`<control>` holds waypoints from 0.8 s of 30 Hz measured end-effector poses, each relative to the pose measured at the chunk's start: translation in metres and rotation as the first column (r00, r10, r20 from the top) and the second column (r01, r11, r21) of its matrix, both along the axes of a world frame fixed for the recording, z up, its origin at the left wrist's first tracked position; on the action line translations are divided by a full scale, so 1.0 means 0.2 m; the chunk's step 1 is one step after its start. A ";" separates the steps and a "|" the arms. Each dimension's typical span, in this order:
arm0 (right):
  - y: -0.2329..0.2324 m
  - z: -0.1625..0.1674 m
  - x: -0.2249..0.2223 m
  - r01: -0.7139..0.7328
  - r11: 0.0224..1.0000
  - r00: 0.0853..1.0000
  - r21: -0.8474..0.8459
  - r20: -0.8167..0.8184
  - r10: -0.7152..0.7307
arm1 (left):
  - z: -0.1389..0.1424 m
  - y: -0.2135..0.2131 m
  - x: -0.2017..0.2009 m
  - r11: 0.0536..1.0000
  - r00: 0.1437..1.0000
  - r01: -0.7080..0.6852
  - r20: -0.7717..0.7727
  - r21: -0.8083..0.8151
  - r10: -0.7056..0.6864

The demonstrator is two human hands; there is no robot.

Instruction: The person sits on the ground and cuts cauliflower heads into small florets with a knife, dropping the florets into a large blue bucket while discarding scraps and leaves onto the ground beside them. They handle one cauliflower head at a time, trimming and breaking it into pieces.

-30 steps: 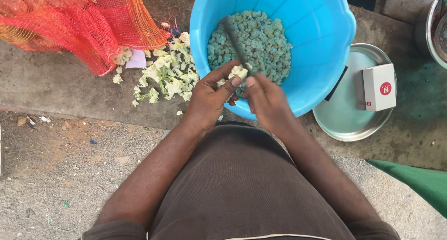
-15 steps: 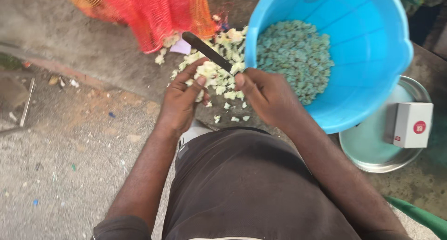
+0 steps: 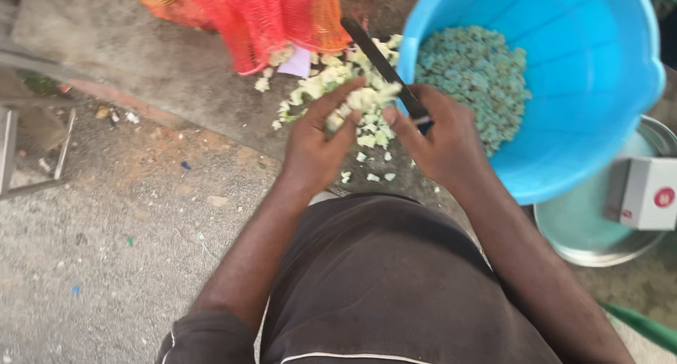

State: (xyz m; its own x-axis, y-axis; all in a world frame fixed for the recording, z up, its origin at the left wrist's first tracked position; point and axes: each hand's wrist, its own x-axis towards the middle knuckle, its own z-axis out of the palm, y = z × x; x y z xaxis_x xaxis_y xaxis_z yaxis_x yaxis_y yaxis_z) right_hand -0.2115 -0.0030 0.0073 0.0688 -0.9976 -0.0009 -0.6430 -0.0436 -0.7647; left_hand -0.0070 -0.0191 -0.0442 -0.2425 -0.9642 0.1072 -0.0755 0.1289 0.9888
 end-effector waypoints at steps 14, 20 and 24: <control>-0.01 0.01 -0.13 -0.112 0.993 0.987 -0.047 0.113 0.116 | 0.07 -0.05 -0.11 0.991 0.990 0.130 0.052 0.001 -0.130; 0.13 -0.05 -0.35 0.134 0.945 0.975 -0.298 -0.133 -0.180 | 0.01 -0.04 -0.52 0.985 0.992 0.114 -0.067 0.127 -0.106; 0.24 -0.07 -0.44 0.290 0.929 0.942 -0.229 -0.104 -0.319 | 0.00 -0.06 -0.69 0.959 0.977 0.141 -0.190 0.247 -0.095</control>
State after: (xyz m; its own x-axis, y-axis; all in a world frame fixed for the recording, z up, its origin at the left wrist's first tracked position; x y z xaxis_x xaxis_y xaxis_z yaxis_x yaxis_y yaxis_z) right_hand -0.2994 0.0452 -0.0066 -0.2243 -0.9493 0.2203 -0.7477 0.0226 -0.6636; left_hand -0.1444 -0.0301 -0.0435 -0.3560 -0.9302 -0.0897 0.1017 -0.1340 0.9857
